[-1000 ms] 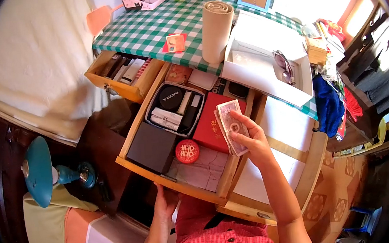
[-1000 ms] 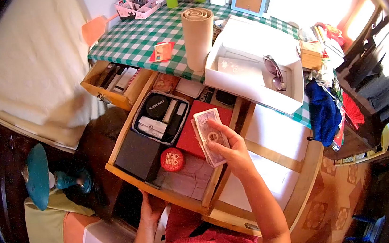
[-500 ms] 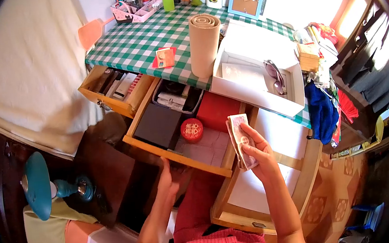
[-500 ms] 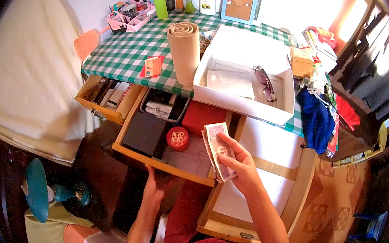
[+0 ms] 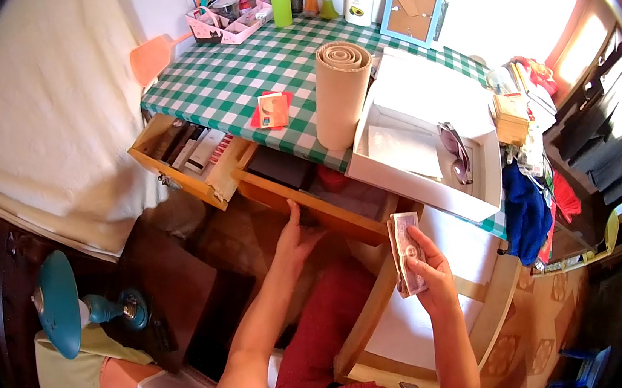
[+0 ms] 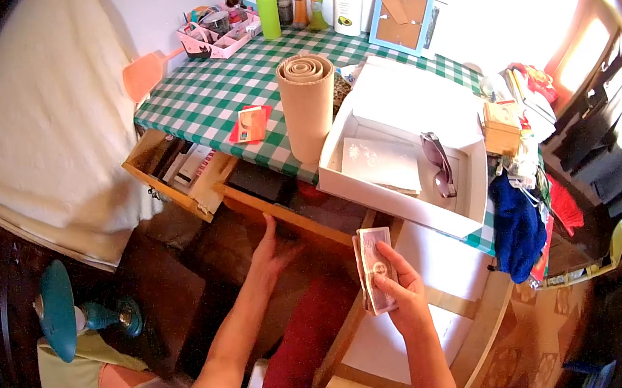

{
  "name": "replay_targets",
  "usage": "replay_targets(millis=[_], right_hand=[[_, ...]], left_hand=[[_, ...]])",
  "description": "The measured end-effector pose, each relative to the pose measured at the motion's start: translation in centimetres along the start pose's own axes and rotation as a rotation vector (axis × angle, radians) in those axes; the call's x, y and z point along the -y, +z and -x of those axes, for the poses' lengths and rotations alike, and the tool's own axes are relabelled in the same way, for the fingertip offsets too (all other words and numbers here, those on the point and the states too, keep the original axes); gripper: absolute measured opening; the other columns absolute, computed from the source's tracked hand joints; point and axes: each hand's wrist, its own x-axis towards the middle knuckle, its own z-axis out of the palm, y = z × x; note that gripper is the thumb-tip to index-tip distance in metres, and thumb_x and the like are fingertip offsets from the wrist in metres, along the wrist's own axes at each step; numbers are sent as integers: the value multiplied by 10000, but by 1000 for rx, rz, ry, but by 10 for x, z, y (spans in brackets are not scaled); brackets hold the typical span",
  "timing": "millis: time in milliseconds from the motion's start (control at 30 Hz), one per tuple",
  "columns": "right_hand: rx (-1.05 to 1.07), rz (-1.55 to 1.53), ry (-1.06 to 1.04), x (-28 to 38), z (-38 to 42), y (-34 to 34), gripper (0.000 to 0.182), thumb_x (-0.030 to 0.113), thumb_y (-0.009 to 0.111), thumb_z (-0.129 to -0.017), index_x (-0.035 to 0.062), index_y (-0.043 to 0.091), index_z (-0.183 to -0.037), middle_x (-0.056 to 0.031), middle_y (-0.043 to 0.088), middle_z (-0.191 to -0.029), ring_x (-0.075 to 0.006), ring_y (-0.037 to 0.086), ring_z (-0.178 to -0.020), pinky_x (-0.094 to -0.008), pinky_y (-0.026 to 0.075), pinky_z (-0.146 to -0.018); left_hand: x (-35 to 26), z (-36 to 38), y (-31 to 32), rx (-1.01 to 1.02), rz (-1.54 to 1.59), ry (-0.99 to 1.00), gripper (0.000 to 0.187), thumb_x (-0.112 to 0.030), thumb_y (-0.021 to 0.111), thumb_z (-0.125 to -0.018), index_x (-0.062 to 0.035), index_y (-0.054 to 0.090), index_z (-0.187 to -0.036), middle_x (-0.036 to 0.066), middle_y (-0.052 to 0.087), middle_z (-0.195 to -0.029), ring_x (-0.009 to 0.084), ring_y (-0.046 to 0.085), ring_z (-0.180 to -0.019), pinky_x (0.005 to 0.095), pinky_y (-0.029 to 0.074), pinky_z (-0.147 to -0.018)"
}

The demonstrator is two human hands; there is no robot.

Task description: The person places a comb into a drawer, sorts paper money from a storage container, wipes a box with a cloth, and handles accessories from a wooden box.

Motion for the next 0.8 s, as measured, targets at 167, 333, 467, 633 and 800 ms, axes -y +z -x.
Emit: replay_targets(millis=[167,333,467,633,800], right_hand=[[-17,8,2,1,-9,-4,581,-12,657,-808,26,463,-1354,-102,597,-1208,-162,612,-1013,-302,510,-882],[-33,29,7,5,-14,-7,578,-1,649,-809,25,462,-1356,-102,599,-1201,-161,615,-998,-304,513,-874],[-42,32,8,8,-15,-6,564,-6,620,-817,23,460,-1357,-96,600,-1188,-153,615,-982,-299,520,-854],[7,28,-8,7,-9,8,554,-25,601,-824,20,459,-1357,-88,598,-1178,-140,617,-956,-286,530,-828],[44,26,-85,9,5,21,529,-53,578,-838,34,474,-1349,-83,602,-1159,-129,618,-932,-277,536,-812]], left_hand=[[-3,-24,27,17,-113,-10,918,-639,589,-778,-156,233,-1472,99,240,-1518,355,268,-1361,593,278,-1061],[-6,-51,47,40,-142,-121,963,-667,591,-760,-176,201,-1491,78,206,-1546,370,203,-1397,671,224,-1037],[-2,-45,61,74,-87,-57,1000,-689,589,-747,-153,194,-1493,95,185,-1554,374,174,-1410,696,159,-1039],[-8,-64,33,48,-196,-72,1034,-701,601,-732,-129,193,-1492,107,199,-1547,378,206,-1397,675,162,-1052],[-28,-41,25,52,-255,-17,916,-548,668,-811,-80,234,-1469,123,218,-1530,317,208,-1396,550,219,-1086]])
